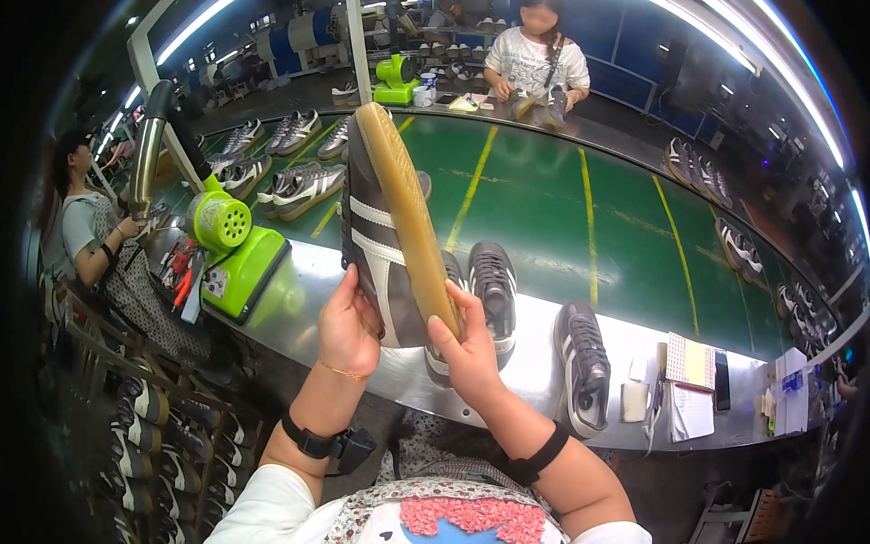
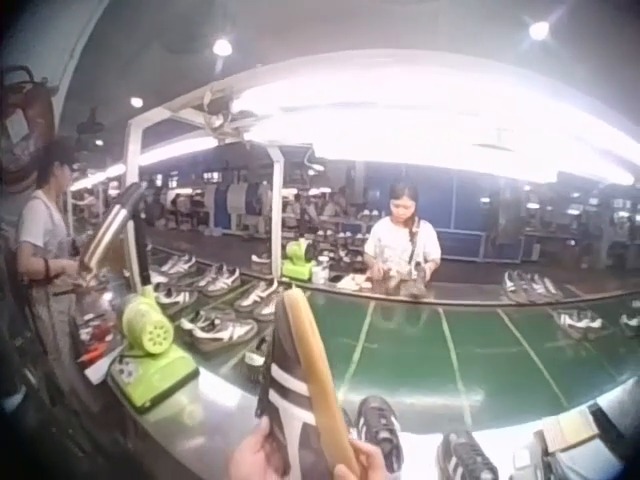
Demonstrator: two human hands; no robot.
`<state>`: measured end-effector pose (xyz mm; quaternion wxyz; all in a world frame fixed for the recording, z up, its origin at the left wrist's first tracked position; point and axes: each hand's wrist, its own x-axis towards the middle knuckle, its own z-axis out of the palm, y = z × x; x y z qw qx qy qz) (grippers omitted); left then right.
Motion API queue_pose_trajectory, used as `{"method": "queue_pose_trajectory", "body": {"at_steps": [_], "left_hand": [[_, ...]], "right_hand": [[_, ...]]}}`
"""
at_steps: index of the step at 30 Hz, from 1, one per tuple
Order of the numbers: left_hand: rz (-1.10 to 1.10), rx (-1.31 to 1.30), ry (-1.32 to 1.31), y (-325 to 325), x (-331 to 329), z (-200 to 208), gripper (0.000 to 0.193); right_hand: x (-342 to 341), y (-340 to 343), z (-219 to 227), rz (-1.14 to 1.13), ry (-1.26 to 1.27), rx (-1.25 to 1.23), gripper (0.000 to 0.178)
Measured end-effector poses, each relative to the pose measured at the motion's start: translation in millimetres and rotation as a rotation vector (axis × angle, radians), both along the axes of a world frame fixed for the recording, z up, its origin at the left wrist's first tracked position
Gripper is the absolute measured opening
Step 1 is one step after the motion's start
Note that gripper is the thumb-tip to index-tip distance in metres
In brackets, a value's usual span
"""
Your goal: Inspecting manufactured shoes, marking them with a pen, and moving them along the assembly line.
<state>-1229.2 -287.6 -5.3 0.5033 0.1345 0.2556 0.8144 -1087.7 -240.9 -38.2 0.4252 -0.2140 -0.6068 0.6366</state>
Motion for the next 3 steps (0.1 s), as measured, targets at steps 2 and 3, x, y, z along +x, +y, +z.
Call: {"method": "queue_pose_trajectory", "body": {"at_steps": [2, 3], "left_hand": [[-0.032, 0.002, 0.002, 2.4, 11.8, -2.8, 0.031], [-0.054, 0.009, 0.018, 3.5, 15.6, -4.2, 0.031]], "right_hand": [[14.5, 3.1, 2.5, 0.002, -0.013, -0.01, 0.054], [19.7, 4.6, 2.9, 0.016, -0.013, -0.016, 0.055]]}}
